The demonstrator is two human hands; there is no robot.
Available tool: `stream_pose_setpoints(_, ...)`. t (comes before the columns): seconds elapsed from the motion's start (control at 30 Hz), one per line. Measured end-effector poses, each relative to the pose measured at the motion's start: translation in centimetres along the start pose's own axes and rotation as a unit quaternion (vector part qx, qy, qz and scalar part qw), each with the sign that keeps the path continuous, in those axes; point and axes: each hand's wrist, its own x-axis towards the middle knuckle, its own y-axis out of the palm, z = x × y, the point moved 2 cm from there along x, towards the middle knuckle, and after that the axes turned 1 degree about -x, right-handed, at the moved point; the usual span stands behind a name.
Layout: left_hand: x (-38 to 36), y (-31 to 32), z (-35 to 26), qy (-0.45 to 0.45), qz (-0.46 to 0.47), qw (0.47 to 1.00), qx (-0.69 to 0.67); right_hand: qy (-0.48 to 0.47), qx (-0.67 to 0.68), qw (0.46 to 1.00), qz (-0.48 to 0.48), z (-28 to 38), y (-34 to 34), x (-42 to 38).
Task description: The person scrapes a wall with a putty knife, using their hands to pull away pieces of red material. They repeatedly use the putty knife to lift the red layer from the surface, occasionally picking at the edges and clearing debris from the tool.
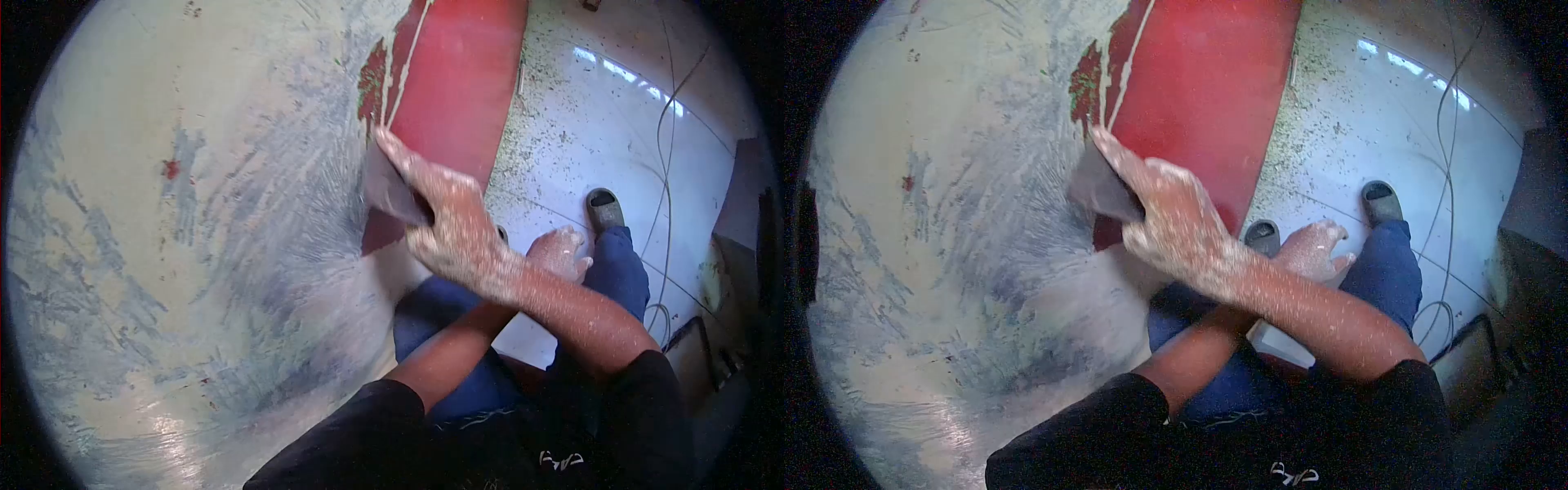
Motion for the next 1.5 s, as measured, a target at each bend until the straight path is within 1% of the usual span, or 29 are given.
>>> stream_pose_setpoints(0.03,-0.2,-0.1,-0.3,0.005,-0.019,1.0,-0.009,-0.004,-0.003,1.0,-0.006,-0.1,0.1,-0.1)
stream_pose_setpoints(0.07,-0.3,-0.7,-0.5,0.001,-0.002,1.0,-0.027,-0.008,-0.006,1.0,-0.011,-0.1,0.2,-0.2)
stream_pose_setpoints(0.1,-0.2,-0.8,-0.3,-0.004,0.014,1.0,-0.009,-0.012,-0.009,1.0,-0.017,-0.2,0.2,-0.4)
stream_pose_setpoints(0.17,-0.2,-0.7,0.3,-0.018,0.049,0.998,0.02,0.019,0.022,1.0,0.003,-0.1,0.7,-1.3)
stream_pose_setpoints(0.2,-0.2,-1.0,-0.1,-0.024,0.049,0.998,0.035,0.018,0.023,1.0,0.003,-0.1,0.5,-1.0)
stream_pose_setpoints(0.3,-0.3,-1.6,-1.3,-0.044,0.053,0.998,-0.005,0.034,0.019,0.999,0.014,0.1,0.1,-0.6)
stream_pose_setpoints(0.33,-0.4,-1.6,-1.3,-0.037,0.053,0.998,-0.024,0.034,0.01,0.999,0.017,0.2,0.1,-0.8)
stream_pose_setpoints(0.47,0.2,-0.9,0.1,-0.038,0.093,0.994,0.031,0.004,0.005,1.0,0.009,0.3,0.2,-0.6)
stream_pose_setpoints(0.5,0.2,-1.1,0.0,-0.041,0.078,0.996,0.025,-0.006,0.011,1.0,0.004,0.1,0.1,-0.1)
stream_pose_setpoints(0.57,-0.1,-1.3,-0.5,-0.048,0.052,0.997,0.013,0.016,0.027,0.999,-0.003,1.0,-1.2,1.2)
stream_pose_setpoints(0.6,-0.3,-1.1,-0.3,-0.035,0.037,0.999,-0.015,0.0,0.015,1.0,-0.014,0.5,-0.5,0.7)
stream_pose_setpoints(0.63,-0.3,-1.5,-0.2,-0.04,0.058,0.997,-0.005,-0.016,0.002,1.0,-0.026,0.2,0.1,0.3)
stream_pose_setpoints(0.7,-0.1,-2.1,-0.1,-0.049,0.098,0.994,0.014,-0.003,0.027,1.0,-0.009,0.2,0.3,-0.7)
stream_pose_setpoints(0.73,0.3,-2.7,0.5,-0.054,0.115,0.992,0.003,-0.029,0.021,0.999,-0.008,0.1,0.1,-0.7)
stream_pose_setpoints(0.8,1.0,-4.1,2.6,-0.072,0.013,0.997,0.017,0.055,0.047,0.995,-0.069,-0.5,-0.7,-0.3)
stream_pose_setpoints(0.83,0.8,-5.3,2.4,-0.081,-0.039,0.996,0.024,0.14,0.091,0.983,-0.076,-0.7,-2.0,-0.1)
stream_pose_setpoints(0.87,-0.7,-6.4,2.4,-0.052,-0.107,0.925,-0.36,0.223,0.135,0.961,-0.089,-0.9,-3.2,0.2)
stream_pose_setpoints(0.9,-0.4,-6.9,3.6,-0.022,-0.166,0.835,-0.524,0.345,0.208,0.912,-0.078,-1.2,-5.2,0.1)
stream_pose_setpoints(0.93,-0.2,-7.4,4.8,0.027,-0.215,0.716,-0.664,0.367,0.347,0.854,-0.125,-2.3,-6.6,0.1)
stream_pose_setpoints(0.97,0.1,-8.3,4.8,0.017,-0.221,0.78,-0.585,0.379,0.479,0.774,-0.169,-3.1,-7.8,-0.1)
stream_pose_setpoints(1.03,0.9,-10.1,4.9,-0.007,-0.233,0.884,-0.406,0.369,0.477,0.765,-0.227,-4.0,-9.3,-0.8)
stream_pose_setpoints(1.07,1.3,-10.4,5.2,0.002,-0.196,0.821,-0.536,0.368,0.441,0.786,-0.229,-3.7,-9.7,-1.5)
stream_pose_setpoints(1.1,1.5,-10.5,5.3,0.011,-0.153,0.74,-0.655,0.391,0.398,0.814,-0.162,-3.8,-10.2,-2.1)
stream_pose_setpoints(1.17,0.5,-11.5,2.9,0.017,-0.139,0.705,-0.695,0.431,0.303,0.85,-0.024,-4.8,-10.9,-3.7)
stream_pose_setpoints(1.2,0.1,-11.7,1.9,0.019,-0.132,0.688,-0.714,0.446,0.276,0.851,0.006,-4.7,-11.0,-4.4)
stream_pose_setpoints(1.3,0.1,-11.1,2.6,0.028,-0.183,0.732,-0.656,0.455,0.232,0.855,0.09,-5.1,-11.4,-6.1)
stream_pose_setpoints(1.33,0.2,-10.7,2.2,-0.004,-0.207,0.723,-0.659,0.461,0.228,0.852,0.095,-5.2,-11.6,-6.7)
stream_pose_setpoints(1.43,1.1,-10.0,4.0,0.008,-0.213,0.721,-0.659,0.452,0.215,0.852,0.152,-5.1,-12.8,-8.0)
stream_pose_setpoints(1.5,1.7,-9.6,4.1,-0.001,-0.202,0.721,-0.663,0.466,0.214,0.849,0.13,-4.9,-13.8,-8.2)
